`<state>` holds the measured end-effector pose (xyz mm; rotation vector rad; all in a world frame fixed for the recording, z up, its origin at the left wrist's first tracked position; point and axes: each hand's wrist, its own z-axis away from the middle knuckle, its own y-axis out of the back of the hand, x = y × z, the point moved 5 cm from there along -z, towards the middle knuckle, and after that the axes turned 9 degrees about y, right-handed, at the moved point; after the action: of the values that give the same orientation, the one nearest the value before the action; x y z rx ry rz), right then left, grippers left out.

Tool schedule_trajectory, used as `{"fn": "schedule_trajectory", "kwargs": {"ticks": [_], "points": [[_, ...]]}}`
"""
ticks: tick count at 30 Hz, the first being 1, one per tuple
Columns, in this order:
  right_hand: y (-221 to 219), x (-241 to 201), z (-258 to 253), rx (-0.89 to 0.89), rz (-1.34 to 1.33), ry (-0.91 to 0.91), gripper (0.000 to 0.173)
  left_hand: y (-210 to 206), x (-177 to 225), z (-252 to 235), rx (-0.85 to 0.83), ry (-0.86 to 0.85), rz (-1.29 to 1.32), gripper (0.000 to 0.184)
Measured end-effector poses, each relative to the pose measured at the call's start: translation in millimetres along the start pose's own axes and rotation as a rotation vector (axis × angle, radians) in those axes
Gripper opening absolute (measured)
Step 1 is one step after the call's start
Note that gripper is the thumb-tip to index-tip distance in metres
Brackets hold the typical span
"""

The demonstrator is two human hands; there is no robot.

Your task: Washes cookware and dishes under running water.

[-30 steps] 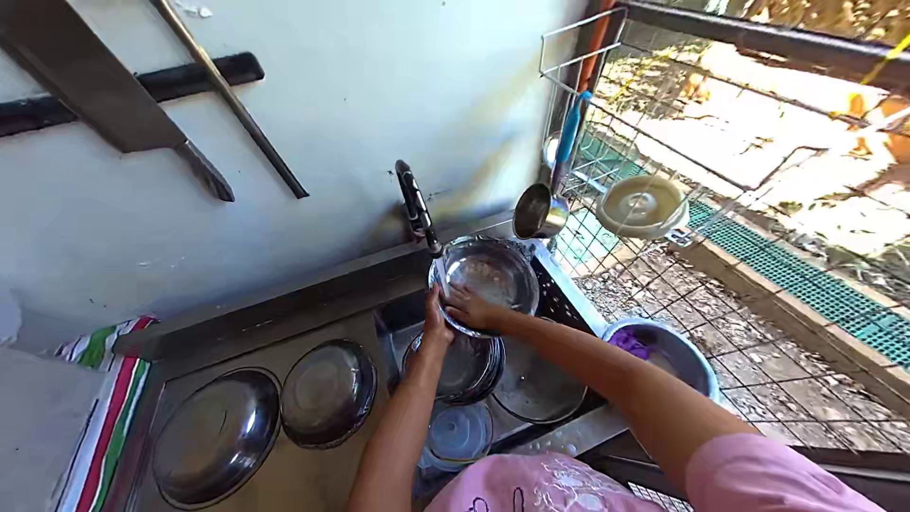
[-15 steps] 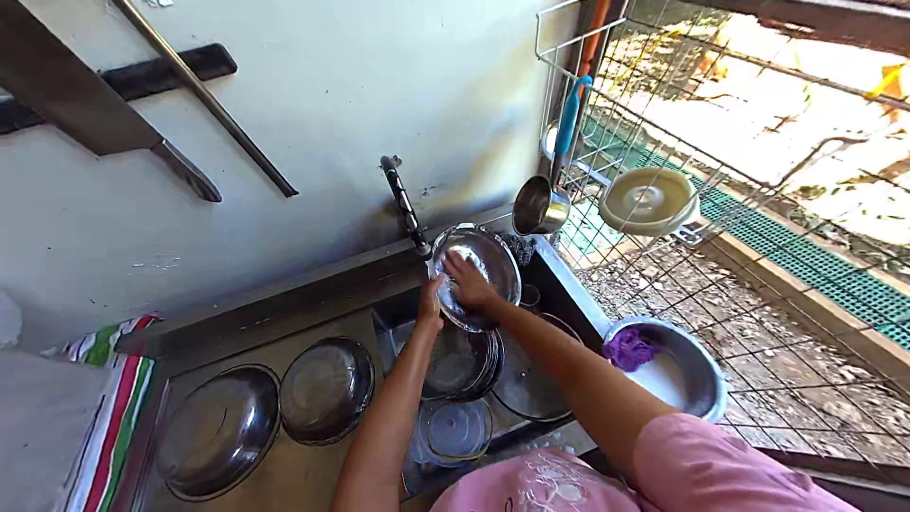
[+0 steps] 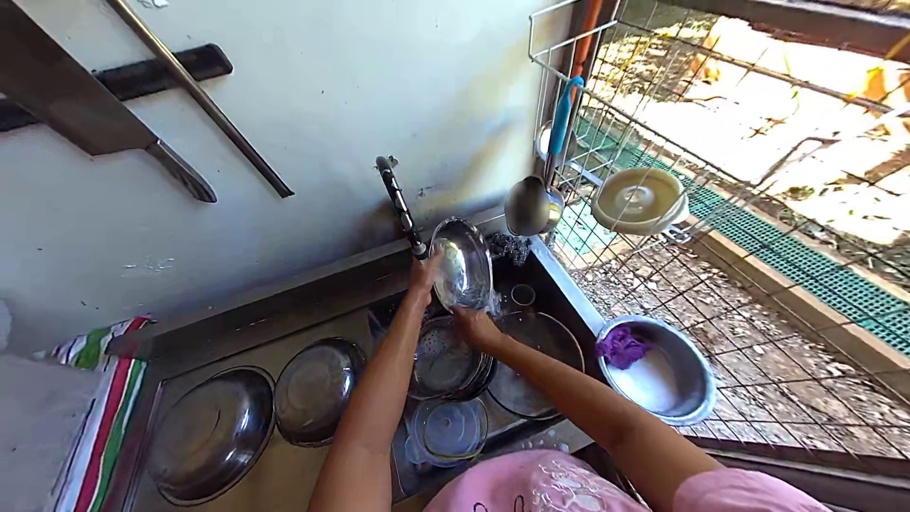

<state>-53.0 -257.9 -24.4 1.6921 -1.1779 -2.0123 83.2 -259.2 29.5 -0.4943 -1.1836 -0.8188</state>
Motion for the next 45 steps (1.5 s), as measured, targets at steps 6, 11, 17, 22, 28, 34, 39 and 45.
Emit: {"fn": "schedule_trajectory", "kwargs": {"ticks": [6,11,17,22,28,34,39,45], "points": [[-12.1,-16.0,1.3,0.264,-0.326,0.203,0.047,8.4,-25.8,22.1,0.093,-0.067,0.030,0.050],[-17.5,47.8,-2.1,-0.256,0.057,0.258,0.046,50.0,-34.0,22.0,0.073,0.014,0.201,0.049],[-10.5,39.0,-76.7,-0.072,0.305,0.413,0.064,23.0,-50.8,27.5,0.009,0.133,0.324,0.049],[-4.1,89.9,-58.0,-0.108,0.248,0.013,0.061,19.6,-26.8,28.1,0.130,0.038,0.213,0.049],[6.7,-1.2,10.2,0.175,-0.273,0.049,0.041,-2.8,-5.4,5.6,0.275,-0.010,-0.046,0.050],[54.9,-10.5,23.3,0.771,-0.894,-0.036,0.018,-8.2,-7.1,-1.9,0.031,-0.122,0.004,0.066],[72.1,4.8,31.4,1.034,-1.385,-0.202,0.023,16.4,-44.7,-6.0,0.030,0.235,0.158,0.062],[19.7,54.8,24.9,1.020,-1.567,-0.417,0.043,62.6,-47.2,-5.2,0.038,0.194,0.203,0.058]]}}
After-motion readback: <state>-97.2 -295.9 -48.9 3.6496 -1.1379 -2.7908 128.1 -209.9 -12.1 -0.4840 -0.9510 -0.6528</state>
